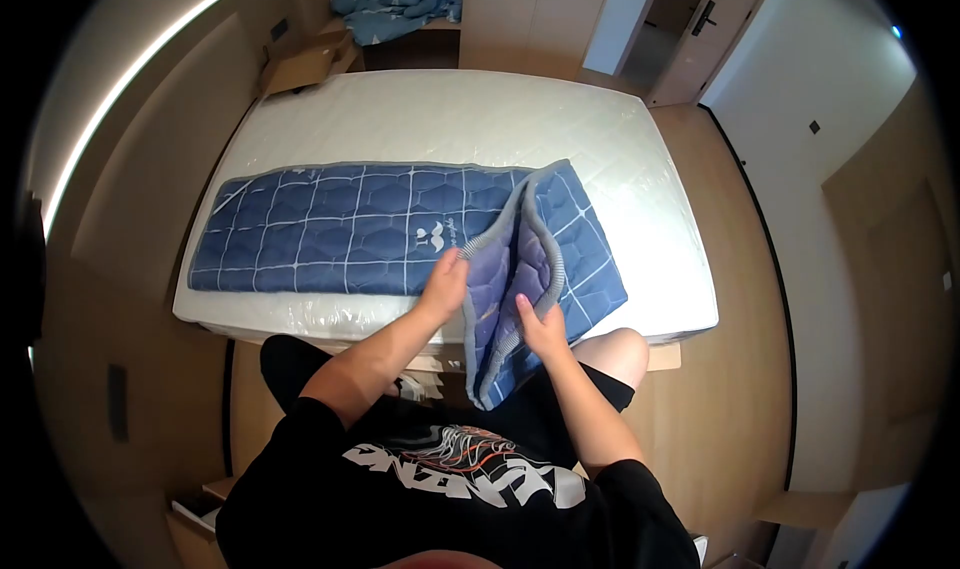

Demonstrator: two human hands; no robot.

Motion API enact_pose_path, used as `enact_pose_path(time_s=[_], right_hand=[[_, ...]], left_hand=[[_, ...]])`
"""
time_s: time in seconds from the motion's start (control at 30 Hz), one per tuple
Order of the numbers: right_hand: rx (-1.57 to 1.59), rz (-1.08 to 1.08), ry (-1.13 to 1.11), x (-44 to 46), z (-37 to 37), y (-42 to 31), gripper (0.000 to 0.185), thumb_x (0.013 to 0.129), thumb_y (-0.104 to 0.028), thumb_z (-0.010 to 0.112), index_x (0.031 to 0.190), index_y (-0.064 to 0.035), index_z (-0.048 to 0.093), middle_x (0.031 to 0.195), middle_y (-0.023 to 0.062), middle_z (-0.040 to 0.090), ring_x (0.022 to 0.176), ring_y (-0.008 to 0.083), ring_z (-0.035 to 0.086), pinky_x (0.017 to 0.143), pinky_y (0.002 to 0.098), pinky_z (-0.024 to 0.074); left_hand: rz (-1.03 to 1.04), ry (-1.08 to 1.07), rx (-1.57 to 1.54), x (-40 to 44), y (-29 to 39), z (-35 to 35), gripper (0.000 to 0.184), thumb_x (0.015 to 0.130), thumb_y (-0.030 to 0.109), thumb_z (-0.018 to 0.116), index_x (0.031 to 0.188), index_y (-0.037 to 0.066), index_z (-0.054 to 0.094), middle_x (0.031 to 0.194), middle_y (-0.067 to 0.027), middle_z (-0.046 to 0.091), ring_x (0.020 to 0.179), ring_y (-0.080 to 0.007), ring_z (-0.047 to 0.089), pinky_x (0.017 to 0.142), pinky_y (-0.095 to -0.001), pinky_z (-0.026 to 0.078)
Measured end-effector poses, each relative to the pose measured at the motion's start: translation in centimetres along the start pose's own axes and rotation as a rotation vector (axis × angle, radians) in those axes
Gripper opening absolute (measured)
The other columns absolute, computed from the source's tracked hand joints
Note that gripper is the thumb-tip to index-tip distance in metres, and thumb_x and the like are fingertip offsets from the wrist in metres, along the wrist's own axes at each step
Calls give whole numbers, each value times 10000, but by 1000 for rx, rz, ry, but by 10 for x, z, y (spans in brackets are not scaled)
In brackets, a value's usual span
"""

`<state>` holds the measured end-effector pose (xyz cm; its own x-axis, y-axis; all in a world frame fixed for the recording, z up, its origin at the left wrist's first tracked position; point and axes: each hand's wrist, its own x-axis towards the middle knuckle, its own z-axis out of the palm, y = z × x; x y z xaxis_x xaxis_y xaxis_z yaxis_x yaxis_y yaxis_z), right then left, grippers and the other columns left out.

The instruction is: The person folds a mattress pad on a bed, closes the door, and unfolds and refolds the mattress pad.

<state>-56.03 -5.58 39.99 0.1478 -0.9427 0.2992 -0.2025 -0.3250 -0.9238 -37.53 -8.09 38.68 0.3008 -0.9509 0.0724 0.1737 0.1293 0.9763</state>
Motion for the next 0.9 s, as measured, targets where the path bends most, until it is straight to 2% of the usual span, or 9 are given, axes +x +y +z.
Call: enact_pose_path(time_s=[0.17, 0.3, 0.37, 0.5, 0.63, 0.7, 0.77, 0.8, 0.9], right_hand=[[-751, -324, -101, 8, -8, -36, 264, 687, -82, 658, 917, 14, 569, 1140, 226, 464, 1068, 415, 446, 932, 450, 375], [-638, -377, -182, 25, 29, -57, 408, 672, -204, 715, 953, 39, 544, 1193, 273, 443, 1111, 450, 427, 961, 481, 358], [-729, -290, -261, 24, 47, -57, 507, 664, -295, 746, 946, 72, 539, 1199, 322, 427, 1112, 471, 430, 964, 496, 361], [-680, -282, -515, 26, 67, -51, 589, 676, -426, 751, 952, 64, 574, 1199, 338, 463, 1074, 464, 487, 925, 480, 405], [-474, 27, -702, 64, 49, -47, 428, 749, -372, 741, 917, 11, 649, 949, 217, 611, 833, 321, 619, 758, 361, 494], [-416, 526, -296, 93, 44, -44, 487, 784, -391, 721, 970, 45, 610, 963, 188, 623, 853, 256, 623, 741, 322, 498], [-564, 311, -130, 114, 57, -32, 639, 781, -432, 716, 1058, 110, 523, 976, 258, 609, 899, 296, 633, 778, 327, 500], [-544, 410, -244, 124, 66, -24, 816, 746, -467, 734, 1115, 192, 425, 983, 302, 595, 933, 351, 622, 817, 358, 495], [-851, 534, -546, 136, 86, -9, 769, 671, -356, 760, 1114, 179, 430, 1053, 350, 573, 1005, 425, 595, 876, 389, 478]], left_hand=[[14, -139, 226, 35, 20, -15, 259, 903, 148, 408, 1049, -17, 544, 888, -82, 598, 818, -134, 529, 739, -270, 439], [115, -305, 234, 17, 56, -12, 209, 920, 160, 455, 999, -15, 537, 828, -117, 608, 780, -164, 551, 714, -301, 450], [-103, -342, 189, 18, 65, -17, 254, 884, 216, 566, 995, -10, 533, 848, -130, 616, 803, -179, 566, 724, -321, 460], [-3, -370, 572, 21, 62, -35, 376, 735, 240, 719, 937, -16, 533, 862, -182, 622, 810, -280, 619, 694, -381, 476], [31, -448, 550, 34, 21, -67, 260, 696, 100, 641, 926, -3, 578, 857, -191, 595, 813, -359, 595, 692, -395, 468], [199, -549, 501, 36, 7, -73, 232, 690, 89, 635, 905, 10, 597, 841, -164, 578, 808, -349, 584, 701, -395, 463], [207, -773, 316, 32, 16, -67, 255, 689, 85, 649, 933, 18, 609, 921, -140, 553, 887, -331, 551, 777, -392, 448], [250, -825, 242, 28, 13, -64, 305, 699, 94, 655, 988, 13, 596, 985, -152, 549, 949, -333, 537, 829, -388, 438], [227, -946, 216, 15, 1, -60, 504, 769, 174, 688, 1201, -8, 504, 1205, -183, 489, 1134, -329, 474, 988, -373, 376]])
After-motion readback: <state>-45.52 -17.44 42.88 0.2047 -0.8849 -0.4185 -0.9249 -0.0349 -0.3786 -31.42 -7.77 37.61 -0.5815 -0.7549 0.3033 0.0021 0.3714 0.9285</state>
